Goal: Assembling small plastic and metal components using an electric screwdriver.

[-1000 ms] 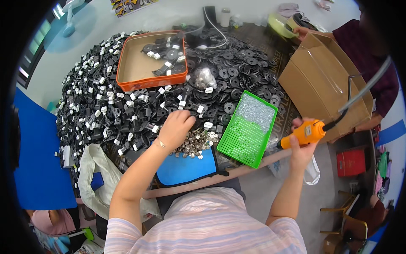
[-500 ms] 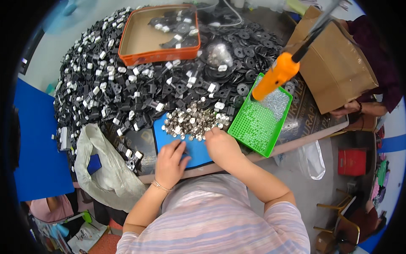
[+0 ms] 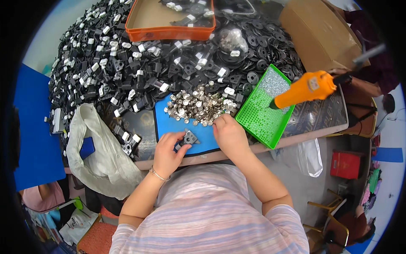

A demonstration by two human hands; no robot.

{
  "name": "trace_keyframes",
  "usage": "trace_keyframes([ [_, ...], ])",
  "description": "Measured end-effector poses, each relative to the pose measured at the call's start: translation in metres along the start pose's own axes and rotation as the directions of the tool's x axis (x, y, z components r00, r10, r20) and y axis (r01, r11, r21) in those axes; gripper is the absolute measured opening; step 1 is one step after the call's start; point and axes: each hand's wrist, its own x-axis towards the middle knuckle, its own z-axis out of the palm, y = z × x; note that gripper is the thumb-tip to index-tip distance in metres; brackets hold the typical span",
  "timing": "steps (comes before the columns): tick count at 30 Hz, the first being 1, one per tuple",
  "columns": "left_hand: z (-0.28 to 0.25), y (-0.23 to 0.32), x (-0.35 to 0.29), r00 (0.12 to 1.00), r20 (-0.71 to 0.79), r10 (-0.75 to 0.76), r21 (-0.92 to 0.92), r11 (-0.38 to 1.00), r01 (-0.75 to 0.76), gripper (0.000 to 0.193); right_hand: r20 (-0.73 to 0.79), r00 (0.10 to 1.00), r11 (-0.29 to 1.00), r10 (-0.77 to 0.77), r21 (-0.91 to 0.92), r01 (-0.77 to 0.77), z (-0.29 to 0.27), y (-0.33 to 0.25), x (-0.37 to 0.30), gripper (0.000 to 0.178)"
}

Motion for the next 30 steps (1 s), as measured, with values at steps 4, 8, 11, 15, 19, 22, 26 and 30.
trace_keyframes([
  [4, 0.002, 0.000, 0.001, 1.000, -0.024, 0.013, -0.015, 1.000, -0.013, 0.034, 0.031, 0.999, 0.985, 0.008, 0.170, -0.014, -0.008, -0.011, 0.001, 0.010],
  [8, 0.003, -0.001, 0.001, 1.000, -0.027, 0.015, -0.015, 1.000, -0.016, 0.035, 0.312, 0.950, 0.851, 0.012, 0.496, -0.173, -0.014, -0.035, 0.012, 0.009],
  [11, 0.003, -0.001, 0.001, 1.000, -0.019, 0.000, -0.020, 1.000, 0.000, 0.035, 0.440, 0.898, 0.832, -0.004, 0.499, -0.241, -0.002, -0.033, 0.023, 0.011],
  [15, 0.004, 0.000, 0.000, 0.999, -0.045, -0.005, -0.045, 0.999, 0.003, 0.034, 0.401, 0.908, 0.855, 0.122, 0.422, -0.301, 0.006, -0.034, 0.025, 0.014],
  [19, 0.005, 0.000, 0.000, 0.999, -0.044, -0.002, -0.050, 0.999, 0.000, 0.034, 0.411, 0.898, 0.805, 0.157, 0.473, -0.357, 0.011, -0.035, 0.022, 0.020],
  [22, 0.004, 0.000, 0.001, 0.999, -0.040, 0.001, -0.036, 0.999, -0.002, 0.034, 0.429, 0.889, 0.799, 0.161, 0.471, -0.373, 0.015, -0.033, 0.022, 0.025],
  [26, 0.003, 0.001, 0.002, 1.000, -0.016, -0.013, -0.040, 0.999, 0.012, 0.037, 0.473, 0.863, 0.779, 0.175, 0.469, -0.415, 0.012, -0.031, 0.024, 0.023],
  [30, -0.005, 0.006, -0.002, 0.999, -0.033, -0.029, -0.043, 0.999, 0.028, 0.040, 0.376, 0.919, 0.774, 0.113, 0.547, -0.319, -0.012, -0.033, 0.035, 0.026],
])
